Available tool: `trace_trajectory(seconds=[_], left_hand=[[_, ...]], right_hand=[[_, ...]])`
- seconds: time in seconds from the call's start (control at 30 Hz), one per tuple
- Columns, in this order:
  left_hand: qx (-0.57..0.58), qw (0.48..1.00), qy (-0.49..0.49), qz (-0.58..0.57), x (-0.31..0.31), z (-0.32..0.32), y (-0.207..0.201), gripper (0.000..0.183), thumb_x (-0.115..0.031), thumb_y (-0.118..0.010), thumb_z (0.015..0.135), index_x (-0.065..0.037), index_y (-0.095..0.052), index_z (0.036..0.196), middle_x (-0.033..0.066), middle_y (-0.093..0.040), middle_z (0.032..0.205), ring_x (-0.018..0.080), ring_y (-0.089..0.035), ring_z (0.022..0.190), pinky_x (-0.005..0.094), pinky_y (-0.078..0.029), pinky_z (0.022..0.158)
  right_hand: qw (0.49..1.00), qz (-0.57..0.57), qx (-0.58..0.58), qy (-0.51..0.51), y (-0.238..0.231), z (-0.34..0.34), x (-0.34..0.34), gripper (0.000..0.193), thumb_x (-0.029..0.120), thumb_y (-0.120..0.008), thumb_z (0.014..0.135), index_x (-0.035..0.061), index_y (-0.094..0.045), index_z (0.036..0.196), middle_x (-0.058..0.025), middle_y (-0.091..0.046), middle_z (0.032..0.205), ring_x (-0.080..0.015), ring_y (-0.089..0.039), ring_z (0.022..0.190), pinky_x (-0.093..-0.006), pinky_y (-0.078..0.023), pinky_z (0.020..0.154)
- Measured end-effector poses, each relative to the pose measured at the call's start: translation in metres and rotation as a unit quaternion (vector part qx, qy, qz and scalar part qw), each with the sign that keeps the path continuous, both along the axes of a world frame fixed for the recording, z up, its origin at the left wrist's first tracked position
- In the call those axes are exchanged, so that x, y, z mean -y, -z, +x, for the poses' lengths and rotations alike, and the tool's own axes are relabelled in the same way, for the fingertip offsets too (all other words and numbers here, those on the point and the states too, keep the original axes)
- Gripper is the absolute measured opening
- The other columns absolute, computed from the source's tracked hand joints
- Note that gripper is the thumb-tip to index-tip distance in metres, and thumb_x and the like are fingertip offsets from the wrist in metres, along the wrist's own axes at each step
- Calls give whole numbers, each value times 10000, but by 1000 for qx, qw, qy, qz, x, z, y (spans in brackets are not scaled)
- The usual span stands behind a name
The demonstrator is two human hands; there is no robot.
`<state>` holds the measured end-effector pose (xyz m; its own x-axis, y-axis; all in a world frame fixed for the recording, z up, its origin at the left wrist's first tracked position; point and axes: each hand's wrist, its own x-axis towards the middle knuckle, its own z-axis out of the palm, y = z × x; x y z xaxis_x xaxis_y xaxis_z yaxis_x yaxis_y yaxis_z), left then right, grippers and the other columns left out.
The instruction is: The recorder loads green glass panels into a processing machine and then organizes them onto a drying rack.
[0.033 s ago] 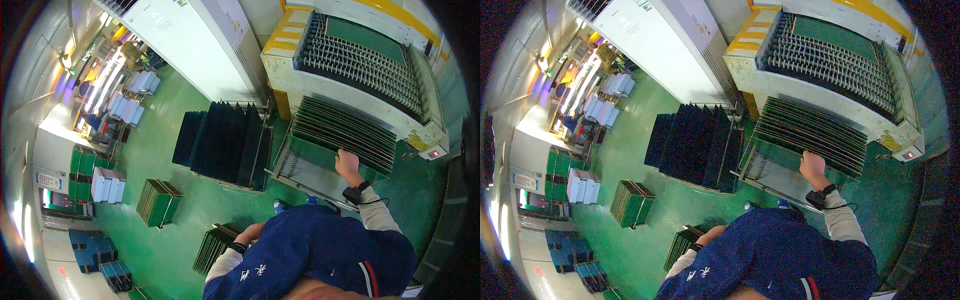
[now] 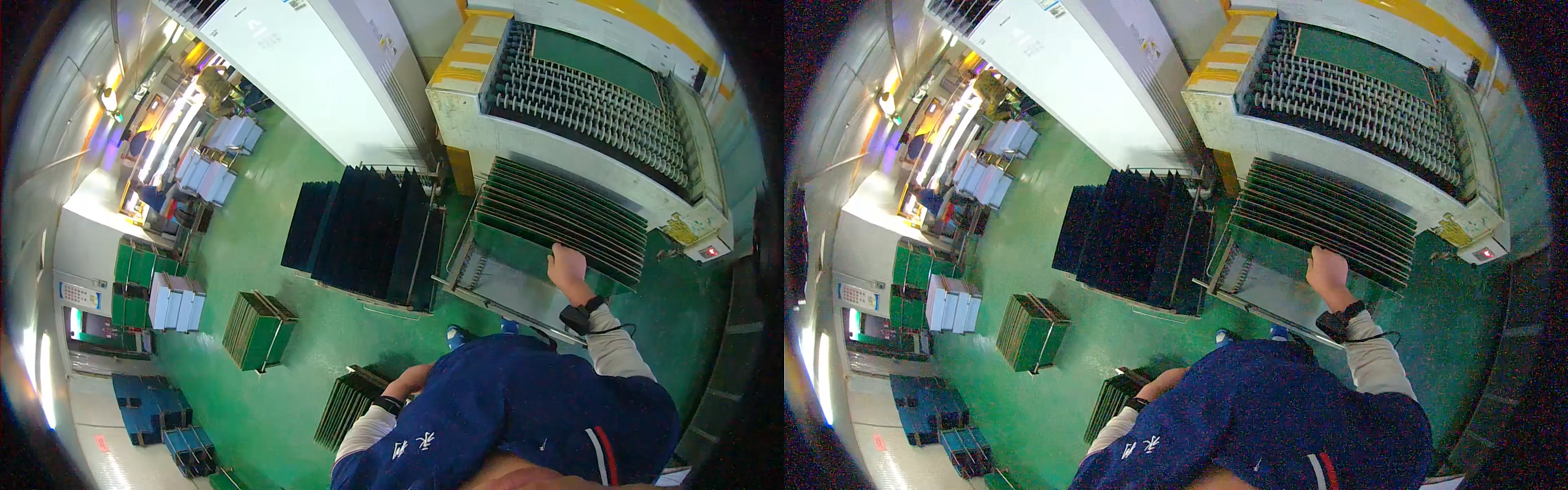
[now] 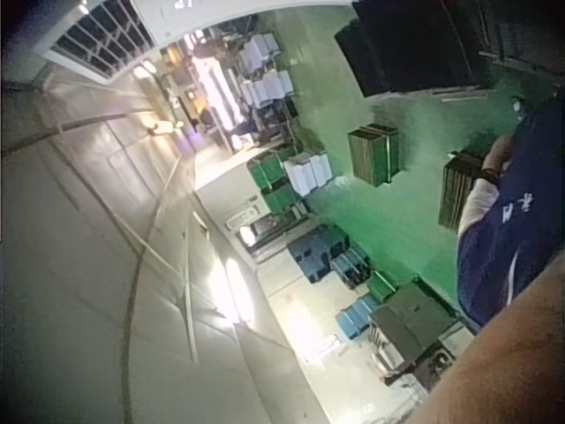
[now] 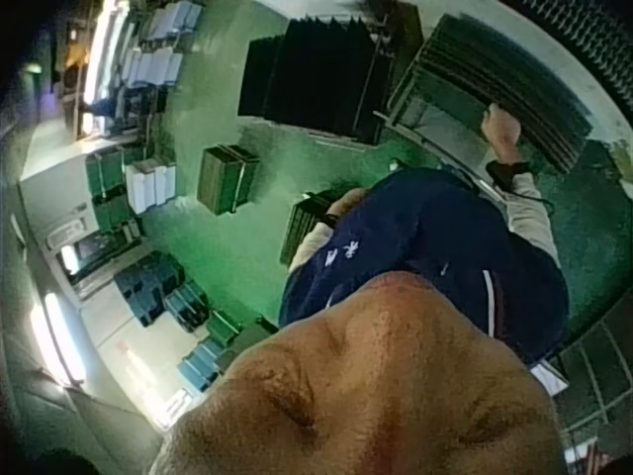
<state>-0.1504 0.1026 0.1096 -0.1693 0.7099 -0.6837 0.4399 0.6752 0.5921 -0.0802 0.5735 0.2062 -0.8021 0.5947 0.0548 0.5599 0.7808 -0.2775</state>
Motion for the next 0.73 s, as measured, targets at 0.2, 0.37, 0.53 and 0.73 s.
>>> trace_trajectory(seconds=[0.2, 0.37, 0.53, 0.73], left_hand=[[26, 999, -32, 20, -1, 1, -15, 452, -362, -507, 858, -94, -499, 1222, 198, -611, 1090, 399, -571, 1000, 442, -450, 830], [34, 998, -40, 30, -11, -3, -53, 422, -359, -503, 872, -91, -526, 1198, 186, -616, 1091, 381, -583, 988, 425, -452, 826], [40, 997, -52, 37, -15, -1, -59, 392, -336, -549, 852, -83, -539, 1151, 200, -619, 1063, 379, -583, 987, 421, -454, 819], [8, 997, -33, 69, -10, -2, -62, 414, -309, -616, 805, -79, -539, 1141, 201, -619, 1052, 382, -587, 977, 421, -457, 819]], right_hand=[[1000, 4, 25, 5, 4, -2, -2, 195, 226, -635, 774, 56, -543, 796, -164, -596, 708, -372, -592, 696, -475, -459, 608], [998, 21, 58, 19, 2, -4, 3, 209, 247, -636, 784, 58, -548, 803, -169, -606, 724, -371, -602, 711, -476, -459, 608], [998, 39, 41, -5, 7, -4, 2, 193, 219, -642, 781, 55, -549, 824, -170, -610, 727, -369, -607, 718, -481, -457, 601], [998, 10, 64, 13, 12, -8, -2, 227, 213, -663, 766, 45, -559, 878, -177, -623, 792, -372, -610, 774, -473, -460, 634]])
